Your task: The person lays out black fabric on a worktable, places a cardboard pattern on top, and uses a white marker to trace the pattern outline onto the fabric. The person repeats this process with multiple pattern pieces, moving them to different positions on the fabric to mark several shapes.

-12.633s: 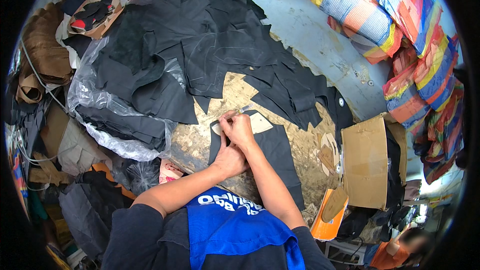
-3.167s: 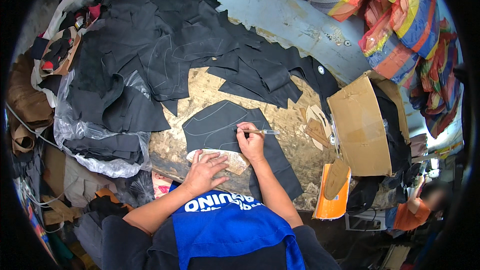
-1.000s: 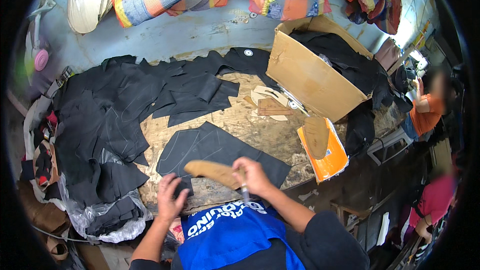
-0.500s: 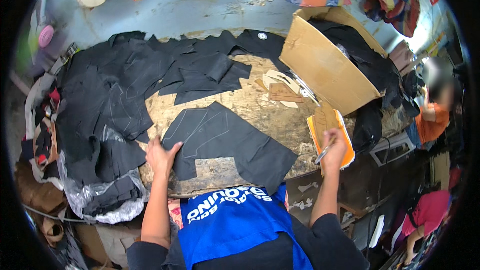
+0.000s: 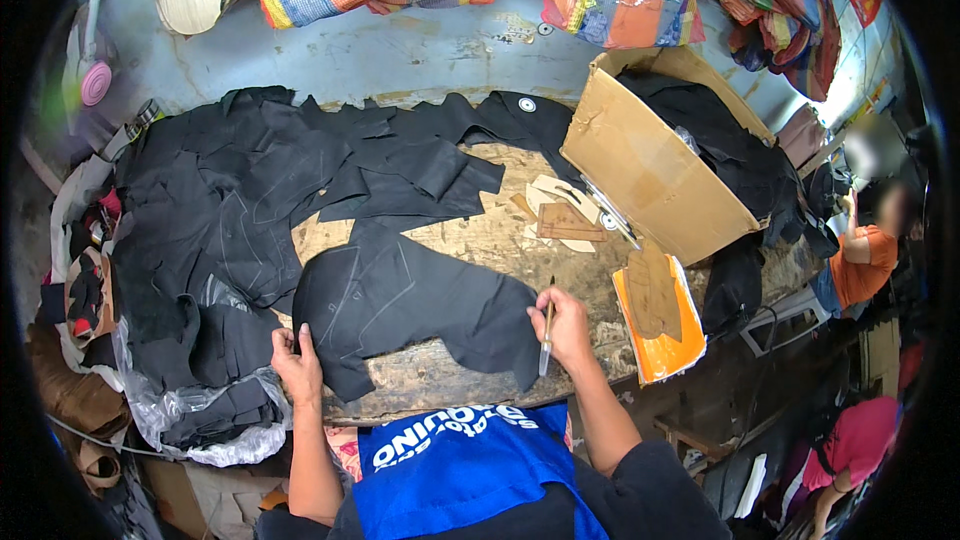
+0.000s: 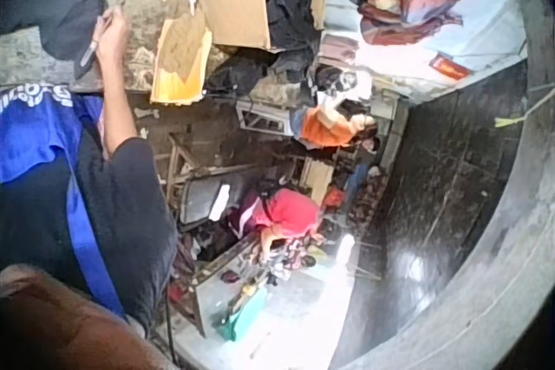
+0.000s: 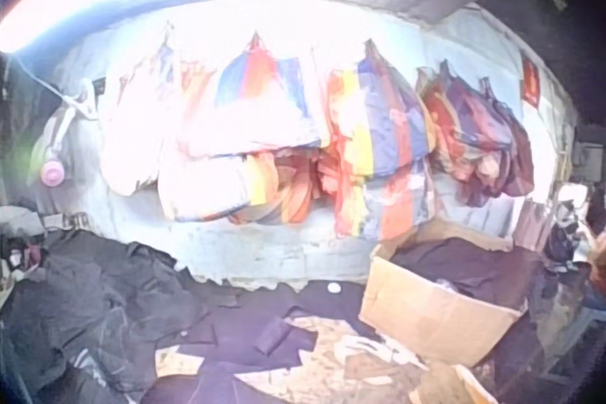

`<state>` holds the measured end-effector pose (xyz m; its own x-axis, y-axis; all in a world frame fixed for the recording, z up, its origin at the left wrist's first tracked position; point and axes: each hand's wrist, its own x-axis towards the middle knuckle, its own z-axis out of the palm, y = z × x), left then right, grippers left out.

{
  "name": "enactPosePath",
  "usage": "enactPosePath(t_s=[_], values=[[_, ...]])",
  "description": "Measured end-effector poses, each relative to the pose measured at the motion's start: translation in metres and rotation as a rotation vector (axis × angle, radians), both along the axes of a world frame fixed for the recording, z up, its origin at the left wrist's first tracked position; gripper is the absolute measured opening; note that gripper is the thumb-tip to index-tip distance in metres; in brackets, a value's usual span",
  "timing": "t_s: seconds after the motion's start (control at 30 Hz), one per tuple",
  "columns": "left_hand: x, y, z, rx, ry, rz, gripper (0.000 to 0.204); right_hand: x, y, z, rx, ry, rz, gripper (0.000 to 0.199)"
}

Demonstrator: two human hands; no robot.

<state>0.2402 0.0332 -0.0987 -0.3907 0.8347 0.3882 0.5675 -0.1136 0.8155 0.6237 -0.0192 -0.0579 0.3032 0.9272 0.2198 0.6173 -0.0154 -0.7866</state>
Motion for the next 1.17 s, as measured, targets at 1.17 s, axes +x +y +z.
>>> enactPosePath(t_s=[1.17], values=[[-0.020,-0.006,-0.010,-0.117,-0.014,-0.118,0.021,-0.026,0.100,0.005,0.167,0.774,0.075,0.053]])
